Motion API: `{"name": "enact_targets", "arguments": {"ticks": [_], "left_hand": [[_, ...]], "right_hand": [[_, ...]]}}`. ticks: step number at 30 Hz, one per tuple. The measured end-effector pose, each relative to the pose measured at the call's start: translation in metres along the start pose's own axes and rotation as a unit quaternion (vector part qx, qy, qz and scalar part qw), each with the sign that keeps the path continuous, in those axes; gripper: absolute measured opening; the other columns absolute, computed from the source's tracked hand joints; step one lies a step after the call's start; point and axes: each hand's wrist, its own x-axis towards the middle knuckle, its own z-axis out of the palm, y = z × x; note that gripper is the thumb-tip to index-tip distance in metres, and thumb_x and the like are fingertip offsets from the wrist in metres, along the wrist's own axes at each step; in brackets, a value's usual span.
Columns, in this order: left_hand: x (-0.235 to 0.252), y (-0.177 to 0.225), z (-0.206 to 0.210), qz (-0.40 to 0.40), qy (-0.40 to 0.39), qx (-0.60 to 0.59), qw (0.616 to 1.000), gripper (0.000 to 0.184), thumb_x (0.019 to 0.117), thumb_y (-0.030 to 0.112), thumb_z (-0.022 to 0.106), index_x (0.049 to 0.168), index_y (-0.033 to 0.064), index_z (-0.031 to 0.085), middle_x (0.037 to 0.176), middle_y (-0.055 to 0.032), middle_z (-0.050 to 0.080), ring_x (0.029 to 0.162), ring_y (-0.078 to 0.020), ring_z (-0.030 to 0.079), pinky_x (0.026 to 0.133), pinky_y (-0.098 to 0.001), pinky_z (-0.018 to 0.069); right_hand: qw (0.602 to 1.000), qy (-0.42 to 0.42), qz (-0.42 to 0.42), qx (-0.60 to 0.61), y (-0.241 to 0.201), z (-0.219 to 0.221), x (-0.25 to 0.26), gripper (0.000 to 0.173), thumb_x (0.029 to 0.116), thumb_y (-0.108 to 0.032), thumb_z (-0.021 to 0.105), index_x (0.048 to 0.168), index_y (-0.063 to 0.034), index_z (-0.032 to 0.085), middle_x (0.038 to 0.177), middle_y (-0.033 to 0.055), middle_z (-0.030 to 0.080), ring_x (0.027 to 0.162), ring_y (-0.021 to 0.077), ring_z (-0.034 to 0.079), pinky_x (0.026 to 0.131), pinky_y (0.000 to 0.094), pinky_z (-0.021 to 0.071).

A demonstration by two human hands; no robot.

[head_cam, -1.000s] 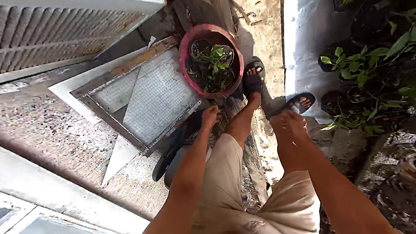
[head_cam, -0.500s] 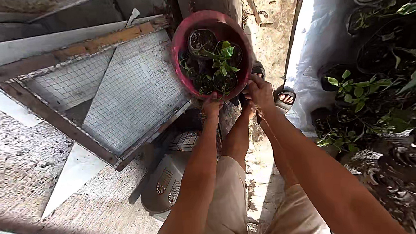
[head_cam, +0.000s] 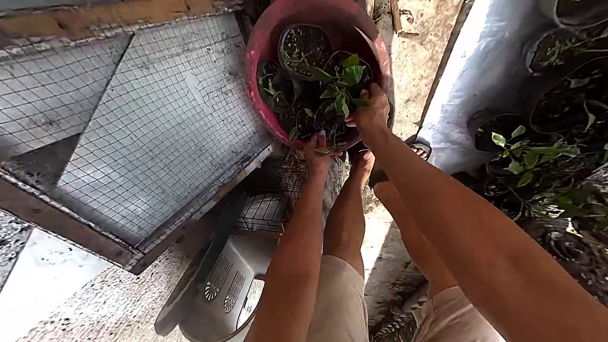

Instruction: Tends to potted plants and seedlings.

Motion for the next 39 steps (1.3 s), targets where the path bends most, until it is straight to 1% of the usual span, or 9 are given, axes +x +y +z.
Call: {"name": "enact_targets", "arguments": {"ticks": [5,8,12,17,22,24,27,32,39], "left_hand": [[-0.002,-0.002,0.007,-0.028,-0.011,-0.053,0.998,0.038,0.1130,0.029,0.042,0.127,-0.0030,0.057,0.101,-0.0189,0.067,0.072,-0.0281,0.073,0.064,-0.0465,0.0651],[-0.008,0.003,0.006,-0.022,-0.003,-0.061,0.998,0.035,0.1134,0.025,0.040,0.128,-0.0039,0.053,0.101,-0.0180,0.067,0.071,-0.0263,0.073,0.064,-0.0451,0.0654],[-0.007,0.000,0.007,-0.008,-0.002,-0.019,1.000,0.036,0.1137,0.024,0.037,0.128,-0.0043,0.053,0.103,-0.0197,0.066,0.071,-0.0276,0.074,0.066,-0.0461,0.0660],[-0.004,-0.003,0.012,-0.003,0.004,0.014,1.000,0.032,0.1123,0.017,0.038,0.132,-0.0044,0.051,0.100,-0.0174,0.068,0.070,-0.0248,0.073,0.065,-0.0432,0.0654],[-0.008,0.003,0.013,0.003,-0.001,0.054,0.999,0.035,0.1108,0.013,0.039,0.140,-0.0037,0.047,0.115,-0.0218,0.067,0.077,-0.0249,0.074,0.068,-0.0437,0.0654],[-0.009,0.004,0.013,0.003,-0.003,0.056,0.998,0.036,0.1110,0.012,0.038,0.143,-0.0028,0.045,0.120,-0.0218,0.064,0.080,-0.0251,0.074,0.070,-0.0439,0.0657],[-0.008,0.001,0.013,-0.001,-0.011,0.038,0.999,0.037,0.1133,0.018,0.035,0.142,-0.0031,0.043,0.115,-0.0217,0.066,0.077,-0.0279,0.075,0.068,-0.0459,0.0661],[-0.005,-0.001,0.012,-0.010,-0.006,0.037,0.999,0.036,0.1132,0.018,0.034,0.143,-0.0018,0.041,0.109,-0.0199,0.066,0.072,-0.0262,0.074,0.066,-0.0434,0.0652],[-0.006,-0.004,0.010,-0.001,0.003,0.070,0.998,0.035,0.1117,0.013,0.037,0.144,-0.0020,0.041,0.114,-0.0184,0.065,0.072,-0.0236,0.074,0.066,-0.0403,0.0656]], "right_hand": [[0.997,0.058,-0.023,-0.051,-0.008,0.000,-0.004,0.031,0.1063,-0.013,0.046,0.129,0.0005,0.062,0.109,0.0225,0.071,0.089,0.0325,0.074,0.079,0.0514,0.0621],[0.993,0.081,-0.057,-0.069,-0.011,-0.001,-0.011,0.028,0.1048,-0.011,0.046,0.120,0.0008,0.066,0.097,0.0199,0.073,0.082,0.0304,0.075,0.075,0.0490,0.0626],[0.995,0.047,-0.062,-0.055,-0.013,-0.021,-0.026,0.034,0.1043,-0.012,0.046,0.133,-0.0029,0.061,0.093,0.0173,0.073,0.075,0.0284,0.074,0.071,0.0486,0.0627],[0.990,0.057,-0.130,-0.023,-0.008,-0.051,-0.047,0.034,0.1030,-0.008,0.046,0.131,-0.0010,0.064,0.085,0.0146,0.071,0.069,0.0247,0.071,0.066,0.0456,0.0608],[0.982,0.099,-0.159,0.012,0.015,-0.090,-0.077,0.031,0.1021,-0.008,0.051,0.126,-0.0005,0.069,0.094,0.0159,0.073,0.082,0.0247,0.071,0.076,0.0458,0.0589],[0.983,0.103,-0.142,0.056,0.033,-0.107,-0.086,0.031,0.1037,-0.010,0.048,0.127,-0.0018,0.067,0.090,0.0121,0.071,0.074,0.0193,0.068,0.069,0.0413,0.0590],[0.971,0.159,-0.112,0.137,0.062,-0.136,-0.089,0.025,0.1031,-0.011,0.053,0.117,-0.0020,0.071,0.092,0.0100,0.074,0.078,0.0157,0.071,0.073,0.0385,0.0610],[0.914,0.206,-0.006,0.350,0.101,-0.170,-0.044,0.015,0.1058,-0.010,0.050,0.108,-0.0012,0.062,0.075,0.0066,0.068,0.056,0.0139,0.064,0.051,0.0301,0.0570],[0.797,0.297,0.168,0.499,0.120,-0.180,0.047,0.028,0.1117,-0.018,0.039,0.124,0.0023,0.053,0.091,0.0148,0.069,0.077,0.0197,0.069,0.068,0.0327,0.0590]]}}
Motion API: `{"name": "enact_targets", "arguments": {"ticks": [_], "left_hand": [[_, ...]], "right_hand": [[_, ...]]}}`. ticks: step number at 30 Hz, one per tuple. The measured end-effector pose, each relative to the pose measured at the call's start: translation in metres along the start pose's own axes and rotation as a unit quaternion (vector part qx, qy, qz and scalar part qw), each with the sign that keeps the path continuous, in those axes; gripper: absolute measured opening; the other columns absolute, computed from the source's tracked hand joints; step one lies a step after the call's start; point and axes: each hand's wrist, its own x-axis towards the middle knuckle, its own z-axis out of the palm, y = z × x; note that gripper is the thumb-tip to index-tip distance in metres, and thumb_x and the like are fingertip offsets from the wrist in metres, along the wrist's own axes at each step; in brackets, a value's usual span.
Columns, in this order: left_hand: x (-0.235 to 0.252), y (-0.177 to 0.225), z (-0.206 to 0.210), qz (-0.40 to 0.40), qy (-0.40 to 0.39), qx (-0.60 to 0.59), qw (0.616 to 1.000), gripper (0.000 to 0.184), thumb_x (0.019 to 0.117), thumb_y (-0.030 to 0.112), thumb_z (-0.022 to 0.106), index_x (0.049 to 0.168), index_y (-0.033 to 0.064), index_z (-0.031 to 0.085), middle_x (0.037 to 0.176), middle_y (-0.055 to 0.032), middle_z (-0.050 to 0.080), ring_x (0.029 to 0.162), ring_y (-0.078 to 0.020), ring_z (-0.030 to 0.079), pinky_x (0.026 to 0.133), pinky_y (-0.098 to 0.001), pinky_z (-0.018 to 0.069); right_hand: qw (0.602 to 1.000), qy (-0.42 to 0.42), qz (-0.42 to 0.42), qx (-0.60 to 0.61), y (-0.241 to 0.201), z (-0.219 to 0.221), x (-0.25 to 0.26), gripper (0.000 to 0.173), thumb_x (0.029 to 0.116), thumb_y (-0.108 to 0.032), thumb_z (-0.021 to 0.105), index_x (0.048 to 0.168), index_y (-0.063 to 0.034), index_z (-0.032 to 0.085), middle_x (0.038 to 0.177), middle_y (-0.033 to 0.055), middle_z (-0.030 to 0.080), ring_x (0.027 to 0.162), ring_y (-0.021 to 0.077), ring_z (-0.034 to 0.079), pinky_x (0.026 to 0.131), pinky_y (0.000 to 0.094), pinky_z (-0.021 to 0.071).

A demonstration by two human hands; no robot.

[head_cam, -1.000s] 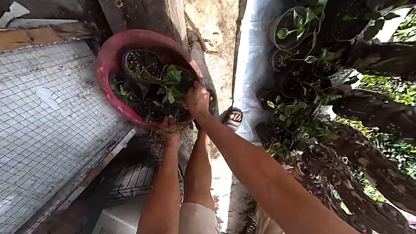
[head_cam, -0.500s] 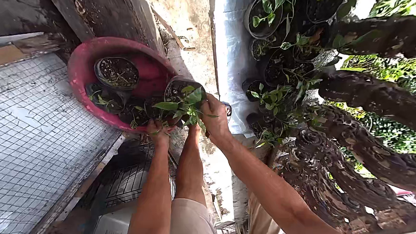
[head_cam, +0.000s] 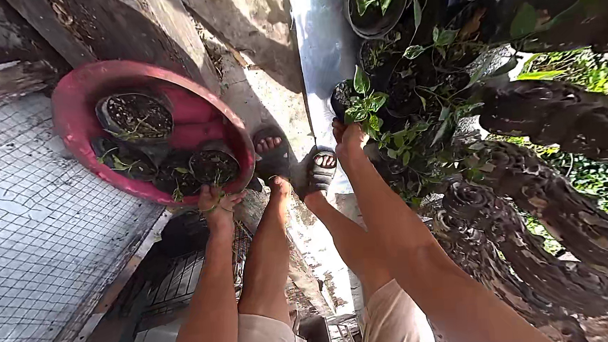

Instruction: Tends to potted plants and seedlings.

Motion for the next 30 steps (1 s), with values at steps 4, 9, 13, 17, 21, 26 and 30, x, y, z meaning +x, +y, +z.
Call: {"name": "enact_targets", "arguments": {"ticks": [4,9,13,17,21,26,30], "left_hand": [[0.003,0.003,-0.005,-0.013,0.004,0.014,1.000,0.027,0.1107,0.012,0.041,0.133,-0.0014,0.048,0.104,-0.0142,0.066,0.066,-0.0220,0.073,0.062,-0.0390,0.0656],[-0.005,0.021,0.005,-0.050,-0.001,-0.040,0.998,0.027,0.1115,0.012,0.038,0.136,0.0017,0.044,0.110,-0.0128,0.065,0.070,-0.0199,0.072,0.063,-0.0351,0.0638],[-0.011,0.030,0.002,-0.072,0.019,-0.084,0.994,0.033,0.1096,0.008,0.042,0.141,-0.0032,0.042,0.115,-0.0192,0.061,0.077,-0.0250,0.071,0.070,-0.0402,0.0640],[-0.002,0.020,0.002,-0.071,0.002,-0.104,0.992,0.032,0.1094,0.008,0.043,0.140,-0.0014,0.044,0.117,-0.0204,0.063,0.078,-0.0266,0.071,0.069,-0.0406,0.0637],[-0.002,0.017,0.003,-0.022,0.010,-0.099,0.995,0.027,0.1106,0.011,0.037,0.131,-0.0049,0.046,0.096,-0.0165,0.067,0.072,-0.0239,0.072,0.068,-0.0400,0.0644],[-0.010,0.017,0.007,0.029,0.016,-0.021,0.999,0.028,0.1070,0.008,0.042,0.128,-0.0075,0.054,0.099,-0.0196,0.070,0.078,-0.0261,0.074,0.073,-0.0433,0.0655],[-0.024,0.022,-0.002,0.037,0.003,-0.039,0.999,0.031,0.1101,0.012,0.037,0.128,-0.0083,0.052,0.095,-0.0195,0.071,0.077,-0.0275,0.075,0.071,-0.0439,0.0656]], "right_hand": [[0.990,0.065,0.045,0.120,0.003,0.020,0.025,0.025,0.1102,-0.016,0.040,0.124,0.0017,0.050,0.095,0.0166,0.067,0.079,0.0219,0.070,0.069,0.0331,0.0605],[0.966,0.095,0.042,0.235,-0.013,0.032,0.037,0.026,0.1119,-0.020,0.036,0.128,-0.0014,0.046,0.104,0.0141,0.058,0.085,0.0188,0.064,0.075,0.0286,0.0583],[0.962,0.084,0.018,0.261,0.002,0.037,0.035,0.028,0.1115,-0.023,0.029,0.126,-0.0031,0.042,0.103,0.0138,0.058,0.086,0.0181,0.066,0.076,0.0307,0.0607],[0.983,0.041,0.015,0.176,0.002,0.029,0.022,0.032,0.1117,-0.021,0.032,0.134,-0.0026,0.046,0.114,0.0151,0.061,0.101,0.0212,0.066,0.084,0.0363,0.0589],[0.990,-0.079,-0.075,-0.094,0.017,0.011,-0.014,0.041,0.1085,-0.016,0.046,0.148,-0.0054,0.041,0.127,0.0147,0.062,0.101,0.0231,0.069,0.082,0.0369,0.0605],[0.866,-0.330,-0.272,-0.258,0.037,-0.007,-0.097,0.042,0.1064,-0.019,0.052,0.142,0.0036,0.051,0.115,0.0099,0.068,0.087,0.0143,0.067,0.075,0.0312,0.0579],[0.773,-0.451,-0.293,-0.337,0.064,-0.004,-0.122,0.038,0.1051,-0.021,0.056,0.138,-0.0025,0.062,0.123,0.0111,0.071,0.103,0.0156,0.071,0.092,0.0355,0.0601]]}}
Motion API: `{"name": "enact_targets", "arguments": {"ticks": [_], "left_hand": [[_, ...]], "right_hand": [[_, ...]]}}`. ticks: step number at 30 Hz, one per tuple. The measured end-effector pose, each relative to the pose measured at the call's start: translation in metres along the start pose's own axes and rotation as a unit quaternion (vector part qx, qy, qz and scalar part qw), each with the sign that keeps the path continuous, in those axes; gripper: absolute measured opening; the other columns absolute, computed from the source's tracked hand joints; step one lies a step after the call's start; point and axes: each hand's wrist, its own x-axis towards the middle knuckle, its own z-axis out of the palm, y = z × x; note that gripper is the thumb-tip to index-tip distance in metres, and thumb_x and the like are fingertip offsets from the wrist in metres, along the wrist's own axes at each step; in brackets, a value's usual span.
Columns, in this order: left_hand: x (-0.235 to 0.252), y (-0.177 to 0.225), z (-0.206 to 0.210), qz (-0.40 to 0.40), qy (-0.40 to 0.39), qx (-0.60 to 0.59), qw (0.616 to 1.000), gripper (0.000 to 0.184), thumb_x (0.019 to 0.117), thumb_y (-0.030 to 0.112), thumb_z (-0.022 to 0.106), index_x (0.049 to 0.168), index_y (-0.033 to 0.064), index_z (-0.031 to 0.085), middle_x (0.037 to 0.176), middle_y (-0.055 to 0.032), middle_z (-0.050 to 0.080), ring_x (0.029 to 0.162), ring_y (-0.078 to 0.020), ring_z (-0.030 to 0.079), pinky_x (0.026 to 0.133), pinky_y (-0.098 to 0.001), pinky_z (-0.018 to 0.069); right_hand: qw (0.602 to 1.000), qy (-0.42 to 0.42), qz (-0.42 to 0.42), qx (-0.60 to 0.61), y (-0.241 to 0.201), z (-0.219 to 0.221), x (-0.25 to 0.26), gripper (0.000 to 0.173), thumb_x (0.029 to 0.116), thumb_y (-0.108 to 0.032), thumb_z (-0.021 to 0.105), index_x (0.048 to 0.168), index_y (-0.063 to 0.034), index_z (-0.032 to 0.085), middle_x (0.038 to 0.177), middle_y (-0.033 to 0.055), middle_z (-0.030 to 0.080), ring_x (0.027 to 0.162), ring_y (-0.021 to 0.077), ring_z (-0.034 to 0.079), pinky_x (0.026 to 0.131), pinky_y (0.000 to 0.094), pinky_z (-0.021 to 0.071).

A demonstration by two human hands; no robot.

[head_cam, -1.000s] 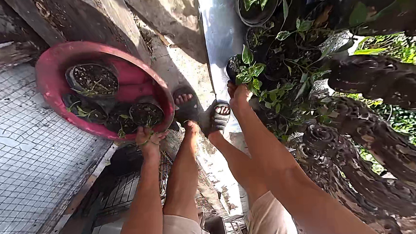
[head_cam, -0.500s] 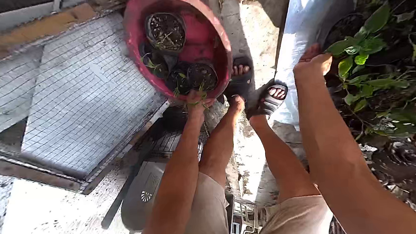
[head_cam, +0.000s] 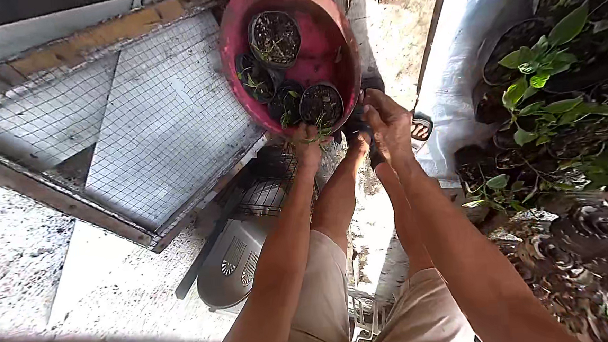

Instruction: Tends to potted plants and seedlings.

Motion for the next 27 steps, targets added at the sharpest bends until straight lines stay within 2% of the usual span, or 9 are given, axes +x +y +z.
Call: {"name": "enact_targets", "arguments": {"ticks": [3,7,10,14,17,19,21,23,27], "left_hand": [[-0.012,0.005,-0.011,0.005,-0.013,0.011,1.000,0.029,0.1097,0.011,0.039,0.127,-0.0077,0.054,0.094,-0.0163,0.071,0.075,-0.0235,0.074,0.070,-0.0402,0.0648],[-0.024,0.011,-0.016,0.034,-0.017,0.034,0.999,0.028,0.1090,0.010,0.041,0.122,-0.0092,0.057,0.090,-0.0174,0.071,0.070,-0.0247,0.073,0.067,-0.0429,0.0651],[-0.042,0.018,-0.019,0.031,-0.007,0.082,0.996,0.027,0.1089,0.011,0.043,0.119,-0.0078,0.060,0.090,-0.0167,0.072,0.070,-0.0242,0.074,0.068,-0.0428,0.0656],[-0.076,0.032,-0.003,0.049,-0.047,0.144,0.987,0.028,0.1088,0.012,0.046,0.126,-0.0077,0.057,0.099,-0.0178,0.072,0.076,-0.0247,0.075,0.071,-0.0434,0.0665],[-0.103,0.043,0.017,0.079,-0.068,0.256,0.961,0.032,0.1063,0.014,0.046,0.126,-0.0065,0.060,0.101,-0.0199,0.072,0.079,-0.0258,0.075,0.075,-0.0458,0.0652],[-0.109,0.038,0.033,0.102,-0.097,0.280,0.950,0.032,0.1051,0.015,0.051,0.126,-0.0064,0.061,0.104,-0.0220,0.070,0.083,-0.0276,0.074,0.077,-0.0481,0.0644],[-0.113,0.030,0.054,0.125,-0.129,0.358,0.916,0.033,0.1021,0.019,0.056,0.124,-0.0051,0.063,0.104,-0.0218,0.072,0.091,-0.0301,0.073,0.086,-0.0502,0.0607],[-0.120,0.033,0.083,0.142,-0.166,0.454,0.864,0.035,0.1023,0.020,0.059,0.126,-0.0054,0.065,0.114,-0.0257,0.071,0.109,-0.0380,0.069,0.101,-0.0566,0.0514],[-0.106,0.000,0.148,0.191,-0.241,0.566,0.765,0.039,0.1025,0.027,0.051,0.125,-0.0001,0.067,0.111,-0.0246,0.071,0.107,-0.0402,0.069,0.096,-0.0597,0.0540]], "right_hand": [[0.995,-0.064,0.002,-0.080,-0.005,0.016,-0.002,0.042,0.1047,-0.025,0.057,0.142,-0.0052,0.060,0.119,0.0130,0.074,0.102,0.0207,0.073,0.095,0.0418,0.0577],[0.982,-0.108,0.016,-0.153,-0.007,0.024,-0.010,0.048,0.1064,-0.027,0.052,0.152,-0.0109,0.050,0.105,0.0181,0.074,0.090,0.0346,0.073,0.084,0.0570,0.0579],[0.982,-0.093,-0.002,-0.164,-0.006,0.030,-0.028,0.049,0.1063,-0.024,0.049,0.154,-0.0133,0.048,0.094,0.0180,0.074,0.080,0.0363,0.072,0.077,0.0604,0.0562],[0.993,-0.032,0.010,-0.117,-0.003,0.017,-0.057,0.051,0.1046,-0.017,0.049,0.155,-0.0084,0.046,0.107,0.0175,0.074,0.090,0.0303,0.074,0.087,0.0526,0.0593],[0.995,-0.018,0.072,-0.066,-0.010,-0.013,-0.087,0.052,0.1055,-0.017,0.050,0.156,-0.0065,0.043,0.128,0.0238,0.067,0.116,0.0368,0.066,0.104,0.0546,0.0511],[0.990,-0.002,0.140,-0.023,-0.008,-0.033,-0.102,0.052,0.1075,-0.020,0.049,0.158,-0.0102,0.040,0.129,0.0224,0.067,0.111,0.0345,0.070,0.099,0.0537,0.0544],[0.982,0.039,0.177,0.044,0.020,-0.043,-0.117,0.052,0.1086,-0.019,0.046,0.159,-0.0105,0.037,0.124,0.0211,0.069,0.099,0.0312,0.074,0.091,0.0512,0.0603],[0.971,0.108,0.192,0.090,0.050,-0.049,-0.129,0.046,0.1075,-0.015,0.046,0.153,-0.0065,0.045,0.116,0.0182,0.072,0.094,0.0265,0.075,0.086,0.0473,0.0620],[0.911,0.270,0.261,0.171,0.097,-0.064,-0.136,0.034,0.0984,-0.014,0.063,0.131,-0.0063,0.064,0.112,0.0140,0.073,0.100,0.0214,0.072,0.088,0.0450,0.0618]]}}
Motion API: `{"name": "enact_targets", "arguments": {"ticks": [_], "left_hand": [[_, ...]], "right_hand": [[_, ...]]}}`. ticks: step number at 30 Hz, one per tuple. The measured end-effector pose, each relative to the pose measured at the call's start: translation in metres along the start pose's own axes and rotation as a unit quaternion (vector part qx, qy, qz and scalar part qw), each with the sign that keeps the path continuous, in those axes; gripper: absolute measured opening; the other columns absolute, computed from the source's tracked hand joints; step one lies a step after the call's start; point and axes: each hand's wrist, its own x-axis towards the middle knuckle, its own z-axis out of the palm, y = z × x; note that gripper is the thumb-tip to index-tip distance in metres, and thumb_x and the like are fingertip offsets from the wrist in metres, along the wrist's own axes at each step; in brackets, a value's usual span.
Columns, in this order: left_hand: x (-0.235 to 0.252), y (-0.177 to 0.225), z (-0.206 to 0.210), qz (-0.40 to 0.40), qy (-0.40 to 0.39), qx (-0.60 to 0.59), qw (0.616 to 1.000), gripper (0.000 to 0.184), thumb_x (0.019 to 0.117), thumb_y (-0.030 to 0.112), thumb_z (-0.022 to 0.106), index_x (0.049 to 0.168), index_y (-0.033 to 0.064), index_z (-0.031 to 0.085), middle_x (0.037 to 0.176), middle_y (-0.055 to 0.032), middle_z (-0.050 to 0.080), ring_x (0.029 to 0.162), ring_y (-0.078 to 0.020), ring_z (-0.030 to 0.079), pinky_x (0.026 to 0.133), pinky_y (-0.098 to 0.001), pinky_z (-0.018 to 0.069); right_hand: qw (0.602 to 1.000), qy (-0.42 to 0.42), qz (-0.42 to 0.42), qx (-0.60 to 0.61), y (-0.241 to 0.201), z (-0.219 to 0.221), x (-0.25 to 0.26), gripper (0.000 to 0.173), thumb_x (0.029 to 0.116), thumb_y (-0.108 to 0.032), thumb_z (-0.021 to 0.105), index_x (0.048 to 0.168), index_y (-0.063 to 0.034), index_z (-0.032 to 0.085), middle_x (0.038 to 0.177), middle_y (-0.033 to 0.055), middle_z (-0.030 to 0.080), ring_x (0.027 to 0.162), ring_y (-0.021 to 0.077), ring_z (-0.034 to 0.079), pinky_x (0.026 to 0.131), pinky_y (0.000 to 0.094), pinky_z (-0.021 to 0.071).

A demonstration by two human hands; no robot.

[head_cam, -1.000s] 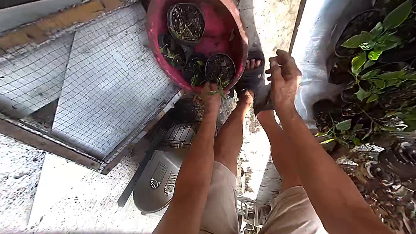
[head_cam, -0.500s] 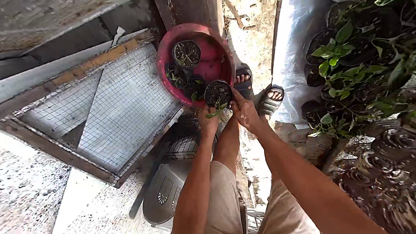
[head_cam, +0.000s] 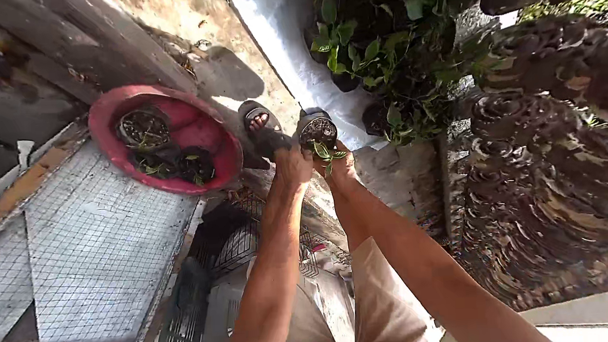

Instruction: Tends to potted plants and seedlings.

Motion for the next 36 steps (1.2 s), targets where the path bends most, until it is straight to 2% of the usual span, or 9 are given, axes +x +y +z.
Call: {"name": "enact_targets", "arguments": {"ticks": [3,6,12,18,24,27,29,32,36], "left_hand": [[0.036,0.040,0.028,0.007,-0.090,0.034,0.995,0.039,0.1060,0.025,0.048,0.131,-0.0013,0.062,0.115,-0.0264,0.070,0.111,-0.0431,0.068,0.096,-0.0605,0.0530],[0.078,0.048,0.080,0.060,-0.099,0.041,0.992,0.040,0.1072,0.023,0.043,0.133,-0.0011,0.062,0.122,-0.0257,0.068,0.117,-0.0422,0.066,0.097,-0.0599,0.0530],[0.116,0.048,0.107,0.085,-0.141,0.005,0.986,0.046,0.1084,0.026,0.041,0.151,0.0151,0.053,0.133,-0.0171,0.067,0.125,-0.0366,0.064,0.104,-0.0586,0.0496],[0.106,0.011,0.078,0.078,-0.132,-0.066,0.986,0.048,0.1057,0.018,0.044,0.153,0.0130,0.051,0.138,-0.0066,0.067,0.129,-0.0274,0.063,0.110,-0.0541,0.0467],[0.091,-0.029,0.048,0.076,-0.095,-0.090,0.988,0.042,0.1077,0.020,0.046,0.147,0.0092,0.056,0.130,-0.0120,0.070,0.104,-0.0233,0.074,0.093,-0.0458,0.0606],[0.074,-0.041,0.028,0.088,-0.101,-0.056,0.989,0.042,0.1080,0.022,0.047,0.148,0.0107,0.055,0.129,-0.0091,0.071,0.113,-0.0212,0.071,0.102,-0.0449,0.0552],[0.058,-0.042,0.007,0.099,-0.125,-0.021,0.987,0.043,0.1072,0.020,0.046,0.148,0.0115,0.055,0.130,-0.0073,0.071,0.119,-0.0212,0.068,0.106,-0.0472,0.0514],[0.029,-0.056,-0.026,0.148,-0.131,-0.008,0.980,0.041,0.1079,0.023,0.048,0.147,0.0132,0.057,0.126,-0.0061,0.073,0.111,-0.0185,0.071,0.101,-0.0453,0.0553],[-0.013,-0.087,-0.071,0.067,-0.127,-0.127,0.981,0.042,0.1077,0.020,0.049,0.149,0.0148,0.054,0.132,-0.0024,0.070,0.108,-0.0126,0.072,0.098,-0.0372,0.0592]], "right_hand": [[0.987,0.095,0.095,0.091,-0.018,-0.017,0.016,0.031,0.1010,-0.008,0.061,0.131,-0.0005,0.061,0.110,0.0164,0.070,0.091,0.0209,0.071,0.083,0.0393,0.0614],[0.958,0.156,0.108,0.216,0.032,-0.031,0.069,0.025,0.1073,-0.011,0.052,0.127,0.0020,0.059,0.097,0.0174,0.071,0.076,0.0235,0.072,0.070,0.0397,0.0633],[0.943,0.201,0.135,0.230,0.063,-0.047,0.138,0.025,0.1087,-0.010,0.047,0.128,0.0045,0.053,0.097,0.0183,0.069,0.077,0.0230,0.072,0.070,0.0367,0.0634],[0.924,0.224,0.114,0.289,0.076,-0.045,0.157,0.033,0.1097,-0.013,0.046,0.142,-0.0032,0.049,0.113,0.0189,0.065,0.086,0.0253,0.069,0.073,0.0405,0.0617],[0.962,0.213,0.099,0.141,0.067,-0.046,0.167,0.030,0.1065,-0.016,0.054,0.133,-0.0035,0.059,0.110,0.0182,0.067,0.086,0.0250,0.070,0.076,0.0420,0.0618],[0.974,0.216,0.068,0.032,0.064,-0.055,0.168,0.035,0.0985,-0.009,0.060,0.133,-0.0047,0.062,0.114,0.0180,0.070,0.093,0.0254,0.071,0.082,0.0456,0.0605],[0.975,0.209,0.041,-0.056,0.066,-0.066,0.173,0.040,0.0983,-0.009,0.060,0.138,-0.0053,0.062,0.125,0.0177,0.069,0.111,0.0262,0.068,0.096,0.0465,0.0566],[0.968,0.217,0.026,-0.125,0.066,-0.075,0.178,0.040,0.1001,-0.011,0.058,0.139,-0.0042,0.061,0.132,0.0194,0.066,0.124,0.0297,0.063,0.107,0.0467,0.0494],[0.953,0.246,0.071,0.160,0.083,-0.066,0.171,0.037,0.1046,-0.012,0.058,0.139,-0.0002,0.055,0.127,0.0190,0.063,0.111,0.0245,0.066,0.093,0.0405,0.0594]]}}
